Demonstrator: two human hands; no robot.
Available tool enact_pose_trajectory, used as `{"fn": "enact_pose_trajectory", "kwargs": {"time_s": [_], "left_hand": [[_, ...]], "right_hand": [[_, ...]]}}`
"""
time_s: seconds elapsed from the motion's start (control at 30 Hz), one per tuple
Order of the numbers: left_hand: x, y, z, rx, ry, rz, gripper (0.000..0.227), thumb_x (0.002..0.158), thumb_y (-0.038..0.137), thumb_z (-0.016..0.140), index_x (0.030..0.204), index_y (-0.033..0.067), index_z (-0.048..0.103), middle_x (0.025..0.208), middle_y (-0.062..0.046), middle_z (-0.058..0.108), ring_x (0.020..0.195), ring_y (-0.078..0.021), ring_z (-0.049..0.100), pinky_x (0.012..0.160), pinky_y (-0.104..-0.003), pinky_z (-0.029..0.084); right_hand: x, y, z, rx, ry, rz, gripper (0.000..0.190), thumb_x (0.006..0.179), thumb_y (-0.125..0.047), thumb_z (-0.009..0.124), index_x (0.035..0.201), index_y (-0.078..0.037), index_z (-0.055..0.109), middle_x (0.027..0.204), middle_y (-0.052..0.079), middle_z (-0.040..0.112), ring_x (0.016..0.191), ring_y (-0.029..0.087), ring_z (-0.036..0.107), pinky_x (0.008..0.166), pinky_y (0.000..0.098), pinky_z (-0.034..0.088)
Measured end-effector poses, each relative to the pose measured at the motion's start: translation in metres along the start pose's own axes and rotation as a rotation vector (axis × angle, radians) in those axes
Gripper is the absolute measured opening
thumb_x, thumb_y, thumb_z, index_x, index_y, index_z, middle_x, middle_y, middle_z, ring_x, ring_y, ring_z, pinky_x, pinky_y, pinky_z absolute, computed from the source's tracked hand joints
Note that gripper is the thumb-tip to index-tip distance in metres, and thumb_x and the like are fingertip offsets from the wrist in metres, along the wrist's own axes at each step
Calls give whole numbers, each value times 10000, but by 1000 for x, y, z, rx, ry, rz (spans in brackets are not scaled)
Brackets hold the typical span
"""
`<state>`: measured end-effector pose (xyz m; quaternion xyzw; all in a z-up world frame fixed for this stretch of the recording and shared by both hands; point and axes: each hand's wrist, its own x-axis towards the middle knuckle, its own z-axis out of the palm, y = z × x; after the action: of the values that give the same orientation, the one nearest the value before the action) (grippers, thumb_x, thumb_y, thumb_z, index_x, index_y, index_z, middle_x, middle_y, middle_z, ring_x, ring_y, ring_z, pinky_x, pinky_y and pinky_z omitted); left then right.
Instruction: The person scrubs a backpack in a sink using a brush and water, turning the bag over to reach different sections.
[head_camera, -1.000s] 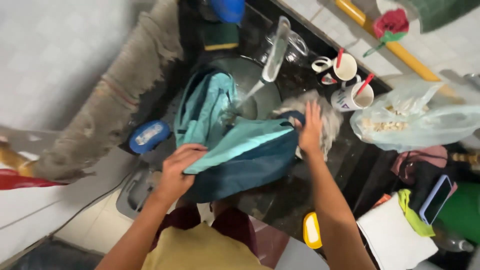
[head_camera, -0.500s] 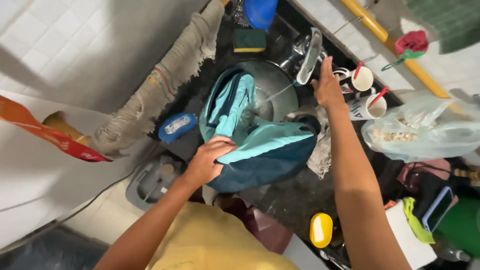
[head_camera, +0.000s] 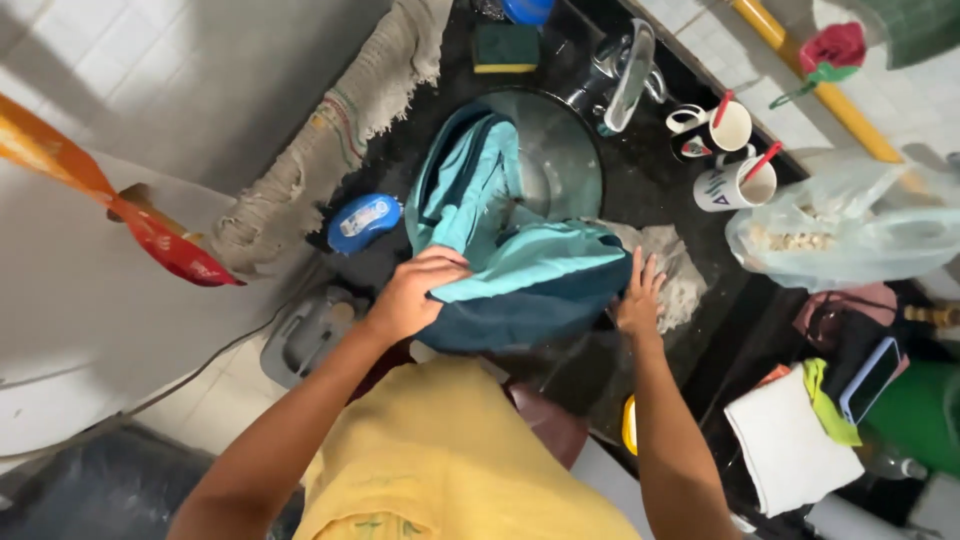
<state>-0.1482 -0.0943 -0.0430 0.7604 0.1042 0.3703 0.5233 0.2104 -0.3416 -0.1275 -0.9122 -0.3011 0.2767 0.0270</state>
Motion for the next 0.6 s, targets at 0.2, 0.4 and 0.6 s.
{"fn": "enact_pose_trajectory", "kwargs": {"time_s": [0.2, 0.4, 0.6], "left_hand": [[39, -3, -12, 134, 107, 19, 309, 825, -174, 591, 1064, -50, 743, 1009, -266, 721, 1007, -499, 671, 895, -565, 543], [128, -6, -12, 323, -148, 69, 305, 887, -54, 666, 1182, -25, 737, 1085, -163, 681, 1011, -357, 647, 917, -471, 483], [209, 20, 19, 424, -161, 403, 197, 968, 101, 795, 1089, -44, 740, 1138, -204, 754, 1058, -389, 701, 949, -493, 518]], "right_hand": [[-52, 10, 12, 52, 45, 111, 990, 971, -393, 652, 1667, -333, -50, 1719, 138, -18, 1531, 526, 61, 1013, 884, 279], [0, 68, 12, 378, 252, -12, 972, 814, -496, 764, 1583, -87, 333, 1478, 255, 502, 1356, 382, 508, 1102, 438, 404], [-51, -53, -116, 1037, 219, -219, 718, 908, -556, 648, 1514, -261, 400, 1326, 18, 547, 1177, 180, 595, 798, 377, 564]]}}
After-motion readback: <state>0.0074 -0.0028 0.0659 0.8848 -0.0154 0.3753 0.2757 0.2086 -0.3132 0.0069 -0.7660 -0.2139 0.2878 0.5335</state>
